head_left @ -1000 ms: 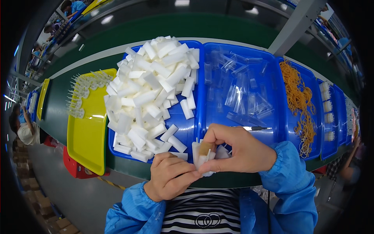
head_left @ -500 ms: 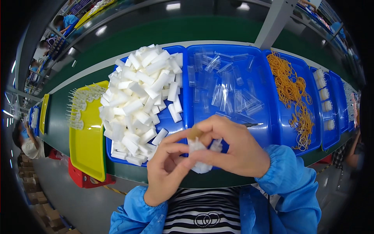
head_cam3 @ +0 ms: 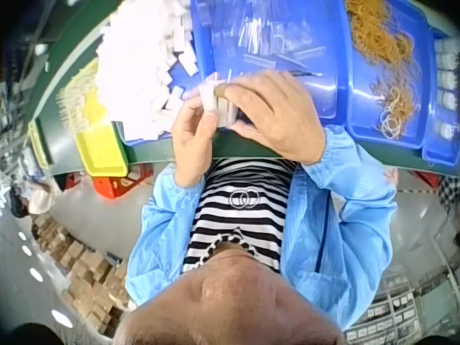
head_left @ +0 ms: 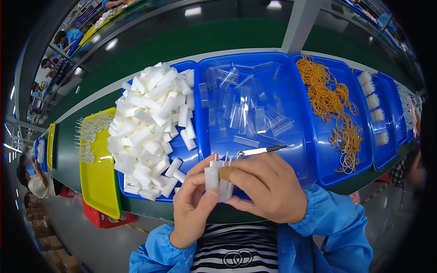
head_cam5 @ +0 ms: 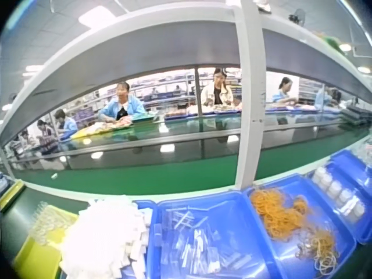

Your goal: The person assembles small white cylindrical components by inserting them into clear plastic sleeves and securing them with rubber bands. They use a metal tool to adjust the components within the sleeves and place the finished bundles into a yellow tray.

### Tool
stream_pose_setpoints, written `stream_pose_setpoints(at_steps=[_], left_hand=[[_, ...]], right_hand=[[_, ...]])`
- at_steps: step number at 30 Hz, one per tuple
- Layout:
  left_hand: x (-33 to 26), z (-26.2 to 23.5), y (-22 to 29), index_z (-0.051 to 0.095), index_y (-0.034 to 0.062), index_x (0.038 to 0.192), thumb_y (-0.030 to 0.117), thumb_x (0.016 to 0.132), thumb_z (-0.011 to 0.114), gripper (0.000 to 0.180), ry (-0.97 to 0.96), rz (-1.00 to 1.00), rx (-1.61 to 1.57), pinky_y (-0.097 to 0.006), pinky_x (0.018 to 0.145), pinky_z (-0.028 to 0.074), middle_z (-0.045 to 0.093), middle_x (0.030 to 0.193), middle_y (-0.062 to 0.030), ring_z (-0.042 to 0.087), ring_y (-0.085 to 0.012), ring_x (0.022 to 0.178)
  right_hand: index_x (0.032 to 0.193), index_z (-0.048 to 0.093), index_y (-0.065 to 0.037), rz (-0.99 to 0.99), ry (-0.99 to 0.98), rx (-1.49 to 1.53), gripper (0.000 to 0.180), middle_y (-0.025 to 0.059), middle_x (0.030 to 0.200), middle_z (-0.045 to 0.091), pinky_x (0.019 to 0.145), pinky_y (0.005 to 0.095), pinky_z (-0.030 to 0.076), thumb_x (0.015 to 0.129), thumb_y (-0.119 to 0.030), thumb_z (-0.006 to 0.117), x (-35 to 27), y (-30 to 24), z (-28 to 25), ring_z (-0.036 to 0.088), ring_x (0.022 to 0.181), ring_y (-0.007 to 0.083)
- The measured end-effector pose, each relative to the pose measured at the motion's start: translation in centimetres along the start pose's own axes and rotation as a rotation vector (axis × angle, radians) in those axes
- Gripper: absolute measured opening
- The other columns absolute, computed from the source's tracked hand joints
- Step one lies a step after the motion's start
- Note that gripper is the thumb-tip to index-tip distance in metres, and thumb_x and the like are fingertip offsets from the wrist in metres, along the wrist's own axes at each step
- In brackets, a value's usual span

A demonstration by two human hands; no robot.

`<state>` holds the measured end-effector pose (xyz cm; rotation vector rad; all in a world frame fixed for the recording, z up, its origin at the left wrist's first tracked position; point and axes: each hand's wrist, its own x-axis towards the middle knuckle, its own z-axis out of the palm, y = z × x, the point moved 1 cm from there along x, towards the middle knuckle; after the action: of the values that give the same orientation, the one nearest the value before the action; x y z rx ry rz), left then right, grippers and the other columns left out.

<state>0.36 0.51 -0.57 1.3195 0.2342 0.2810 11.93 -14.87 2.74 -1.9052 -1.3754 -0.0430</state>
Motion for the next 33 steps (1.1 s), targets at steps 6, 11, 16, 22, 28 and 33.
stream_pose_setpoints(at_steps=[6, 11, 16, 22, 28, 33], left_hand=[[0.4, 0.5, 0.0, 0.059, -0.0057, 0.117, 0.003, 0.093, 0.063, 0.026, -0.001, -0.015, 0.028, -0.038, 0.103, 0.046, 0.037, 0.149, -0.0226, 0.049, -0.0258, 0.130], [0.5, 1.3, -0.2, 0.059, -0.0068, 0.120, -0.001, 0.091, 0.065, 0.030, -0.006, -0.050, 0.009, -0.035, 0.098, 0.050, 0.035, 0.150, -0.0220, 0.051, -0.0251, 0.127], [0.2, 1.7, -0.5, 0.058, -0.0066, 0.123, -0.002, 0.092, 0.064, 0.032, -0.009, -0.032, 0.006, -0.034, 0.099, 0.049, 0.035, 0.150, -0.0216, 0.050, -0.0242, 0.128], [-0.2, 1.3, -0.3, 0.058, -0.0062, 0.124, -0.003, 0.092, 0.063, 0.033, 0.012, -0.051, 0.065, -0.033, 0.101, 0.046, 0.040, 0.147, -0.0206, 0.047, -0.0239, 0.130], [-0.2, 1.0, -0.1, 0.059, -0.0064, 0.122, -0.001, 0.092, 0.062, 0.031, 0.066, -0.013, 0.054, -0.038, 0.108, 0.038, 0.043, 0.145, -0.0206, 0.046, -0.0273, 0.132], [0.1, -0.1, 0.7, 0.062, -0.0069, 0.120, 0.003, 0.094, 0.059, 0.027, 0.103, 0.067, 0.241, -0.039, 0.108, 0.039, 0.043, 0.144, -0.0223, 0.044, -0.0304, 0.134]], right_hand=[[0.122, 0.059, -0.008, 0.102, 0.071, 0.034, 0.066, 0.0055, 0.122, 0.059, 0.088, 0.0428, 0.044, 0.064, -0.025, 0.083, 0.0, -0.1, -1.3, 0.058, 0.104, 0.0246], [0.116, 0.063, -0.010, 0.043, 0.077, -0.143, 0.058, 0.0027, 0.121, 0.059, 0.096, 0.0455, 0.042, 0.064, -0.025, 0.082, -0.3, -0.6, 0.1, 0.057, 0.113, 0.0227], [0.111, 0.065, -0.009, 0.014, 0.114, -0.168, 0.049, 0.0042, 0.116, 0.062, 0.103, 0.0469, 0.040, 0.065, -0.022, 0.078, -0.3, -0.5, 1.2, 0.058, 0.115, 0.0212], [0.111, 0.065, -0.007, -0.021, 0.075, -0.213, 0.041, 0.0057, 0.114, 0.064, 0.106, 0.0470, 0.038, 0.073, -0.022, 0.071, 0.2, -0.9, 1.8, 0.059, 0.116, 0.0212], [0.118, 0.063, -0.008, -0.010, 0.093, -0.013, 0.049, 0.0066, 0.118, 0.064, 0.103, 0.0456, 0.040, 0.075, -0.026, 0.075, 0.3, -0.5, 1.0, 0.059, 0.114, 0.0244], [0.107, 0.067, -0.009, 0.156, 0.124, -0.304, 0.035, 0.0052, 0.101, 0.067, 0.077, 0.0365, 0.043, 0.075, -0.017, 0.078, -0.4, 4.4, -3.3, 0.060, 0.089, 0.0247]])
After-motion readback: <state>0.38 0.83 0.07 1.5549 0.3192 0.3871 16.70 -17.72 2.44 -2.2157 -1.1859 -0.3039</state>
